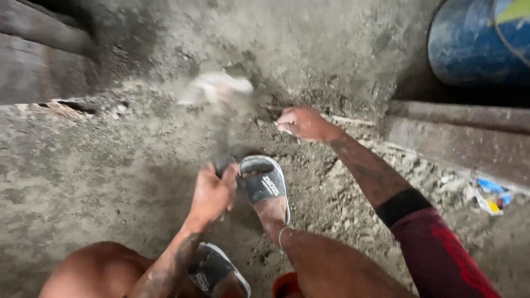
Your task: Using a hammer to chip away at a concrete floor to create a groove or break it apart.
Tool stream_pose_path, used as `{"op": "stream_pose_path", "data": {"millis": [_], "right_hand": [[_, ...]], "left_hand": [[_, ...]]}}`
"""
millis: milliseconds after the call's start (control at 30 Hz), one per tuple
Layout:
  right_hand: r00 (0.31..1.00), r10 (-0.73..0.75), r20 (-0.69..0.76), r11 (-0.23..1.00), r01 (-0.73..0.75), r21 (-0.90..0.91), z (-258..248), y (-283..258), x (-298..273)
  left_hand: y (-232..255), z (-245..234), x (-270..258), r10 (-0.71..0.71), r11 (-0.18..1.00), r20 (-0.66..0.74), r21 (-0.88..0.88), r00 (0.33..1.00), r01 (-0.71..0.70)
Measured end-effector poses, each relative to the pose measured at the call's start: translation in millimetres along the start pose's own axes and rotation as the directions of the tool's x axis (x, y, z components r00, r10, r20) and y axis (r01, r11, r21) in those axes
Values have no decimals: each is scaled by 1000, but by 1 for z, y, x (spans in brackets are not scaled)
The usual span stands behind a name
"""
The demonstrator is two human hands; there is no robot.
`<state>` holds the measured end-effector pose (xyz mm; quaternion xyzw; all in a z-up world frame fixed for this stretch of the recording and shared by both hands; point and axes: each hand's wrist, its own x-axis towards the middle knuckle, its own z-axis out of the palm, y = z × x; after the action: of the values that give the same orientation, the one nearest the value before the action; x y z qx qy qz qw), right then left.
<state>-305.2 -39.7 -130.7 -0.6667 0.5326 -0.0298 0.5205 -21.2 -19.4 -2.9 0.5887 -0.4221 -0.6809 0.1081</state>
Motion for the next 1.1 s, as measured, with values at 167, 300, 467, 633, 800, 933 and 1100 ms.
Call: {"op": "stream_pose_path", "data": {"millis": [167,300,467,633,800,933,1100], "right_hand": [[999,-52,5,999,52,17,2,0,-1],[997,-65,32,996,66,-51,6,13,6],[996,-88,-2,996,88,6,5,4,-2],[998,-60,-15,996,61,57,1,0,0],[993,-114,-21,993,114,-18,2,10,-3],[995,-98,0,994,98,39,2,0,-9],[997,-75,23,996,74,45,-2,-5,-9]], "left_hand": [[-60,26,6,-105,975,44,-194,994,111],[-14,3,-6,-201,949,116,-224,973,222],[-52,20,11,-64,995,-10,-72,998,63],[-48,18,5,-261,909,186,-284,947,306],[-45,18,20,-10,995,-67,-97,998,3],[-74,35,3,-149,989,156,5,977,150],[27,2,-24,-55,985,42,-164,998,61]]}}
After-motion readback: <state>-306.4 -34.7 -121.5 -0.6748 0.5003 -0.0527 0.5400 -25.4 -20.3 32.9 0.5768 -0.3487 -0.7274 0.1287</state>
